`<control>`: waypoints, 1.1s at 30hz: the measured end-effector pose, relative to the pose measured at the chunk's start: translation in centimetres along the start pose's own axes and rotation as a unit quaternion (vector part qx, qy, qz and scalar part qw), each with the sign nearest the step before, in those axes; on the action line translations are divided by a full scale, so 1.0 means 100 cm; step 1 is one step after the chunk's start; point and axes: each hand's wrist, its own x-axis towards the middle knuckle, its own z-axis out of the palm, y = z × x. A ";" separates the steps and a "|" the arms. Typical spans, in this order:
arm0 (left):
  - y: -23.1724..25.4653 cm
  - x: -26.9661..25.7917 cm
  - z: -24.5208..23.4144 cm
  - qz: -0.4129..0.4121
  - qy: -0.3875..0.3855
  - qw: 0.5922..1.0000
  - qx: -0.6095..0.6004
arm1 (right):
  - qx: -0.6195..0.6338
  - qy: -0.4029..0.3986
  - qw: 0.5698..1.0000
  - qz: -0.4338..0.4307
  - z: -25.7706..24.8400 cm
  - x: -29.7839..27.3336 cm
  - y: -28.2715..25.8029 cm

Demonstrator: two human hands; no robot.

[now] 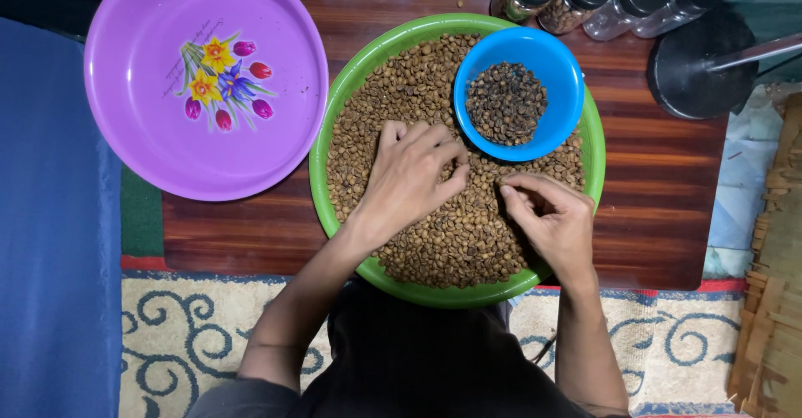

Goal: Sorting coffee beans by hand, picking out specific beans from a large bowl and placing them into a smaller bowl for quality control.

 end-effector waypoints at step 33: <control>0.014 -0.021 -0.025 -0.022 0.000 0.970 -0.243 | 0.049 -0.038 0.992 -0.109 0.017 0.012 -0.027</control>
